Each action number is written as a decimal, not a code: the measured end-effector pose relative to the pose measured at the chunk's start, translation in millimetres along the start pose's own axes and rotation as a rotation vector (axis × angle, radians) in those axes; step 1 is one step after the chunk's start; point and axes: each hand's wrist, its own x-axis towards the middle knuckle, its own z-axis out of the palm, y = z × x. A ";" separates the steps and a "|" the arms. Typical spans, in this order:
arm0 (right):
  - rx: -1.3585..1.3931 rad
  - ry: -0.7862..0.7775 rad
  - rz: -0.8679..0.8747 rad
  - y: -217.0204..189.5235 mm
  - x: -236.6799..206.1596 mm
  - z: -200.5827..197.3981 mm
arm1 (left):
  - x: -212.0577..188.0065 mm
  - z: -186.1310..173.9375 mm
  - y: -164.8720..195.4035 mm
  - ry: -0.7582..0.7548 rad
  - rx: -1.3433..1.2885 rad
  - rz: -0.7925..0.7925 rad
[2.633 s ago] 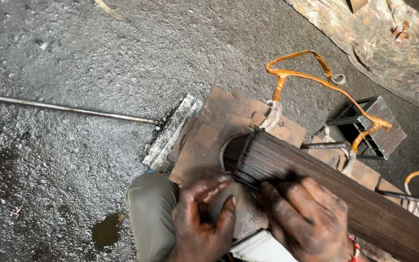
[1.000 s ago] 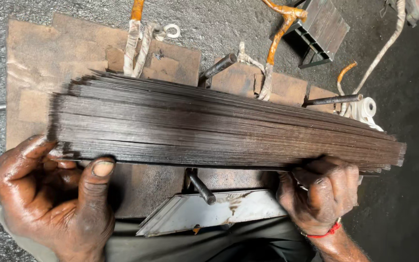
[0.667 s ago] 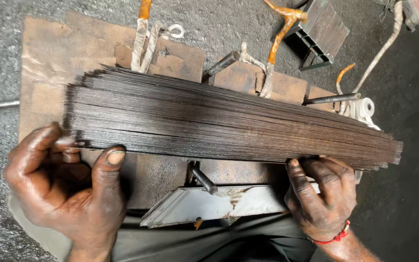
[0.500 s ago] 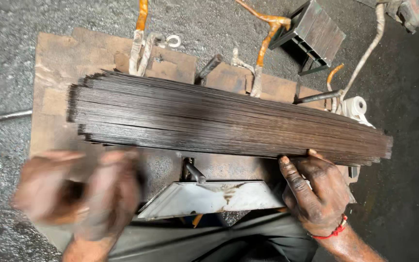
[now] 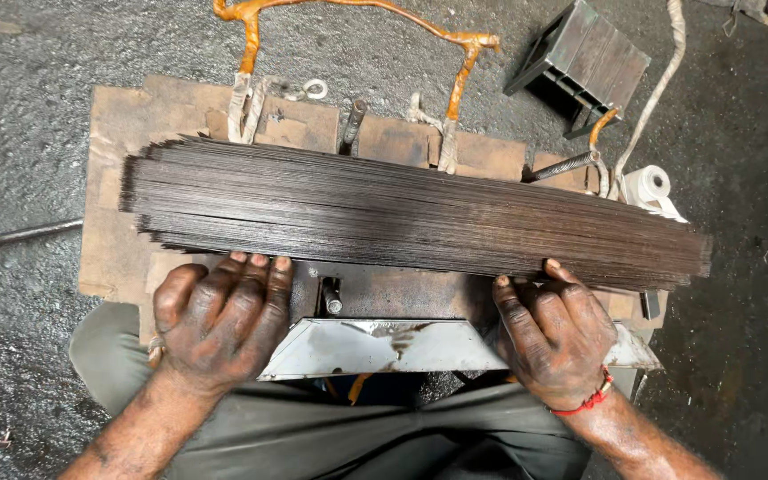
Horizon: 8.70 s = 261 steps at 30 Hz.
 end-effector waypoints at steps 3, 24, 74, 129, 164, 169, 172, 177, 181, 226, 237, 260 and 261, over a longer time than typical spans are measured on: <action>-0.009 -0.051 0.021 1.2 -0.4 -3.9 | 7.0 -0.8 6.0 -0.003 -0.018 -0.020; 0.410 -0.253 -0.055 4.9 -67.3 -34.5 | 51.8 -63.5 130.8 -0.418 -0.595 -0.061; 0.643 0.523 0.757 69.1 -154.7 0.4 | 170.7 12.8 240.6 -0.436 -0.526 0.200; 0.732 0.651 1.055 93.3 -172.2 43.9 | 225.7 57.3 288.4 -0.299 -0.675 0.345; 0.238 0.161 0.344 112.2 -142.3 -0.4 | 119.1 4.2 113.0 -0.240 -0.422 -0.022; 0.221 0.171 0.352 106.9 -146.8 5.0 | 114.3 10.2 108.9 -0.234 -0.445 -0.008; 0.252 0.167 0.364 105.3 -146.9 4.8 | 115.0 8.7 108.5 -0.237 -0.454 -0.010; 0.230 0.153 0.304 113.7 -140.4 -2.9 | 121.1 2.0 101.3 -0.356 -0.550 -0.058; 0.154 0.150 0.268 113.0 -135.9 -6.8 | 123.5 -2.3 97.8 -0.439 -0.601 -0.085; 0.426 -0.331 0.037 25.0 -81.0 -27.3 | 82.0 -37.9 172.9 -0.573 -0.687 0.026; 0.468 -0.257 0.189 11.2 -85.9 -26.1 | 76.4 -15.4 182.2 -0.412 -0.515 0.229; 0.369 0.018 0.146 83.9 -86.9 -78.4 | 85.8 -126.1 57.5 -0.259 -0.430 -0.133; 0.373 0.013 0.153 85.2 -78.1 -78.5 | 84.4 -127.3 43.0 -0.231 -0.408 -0.193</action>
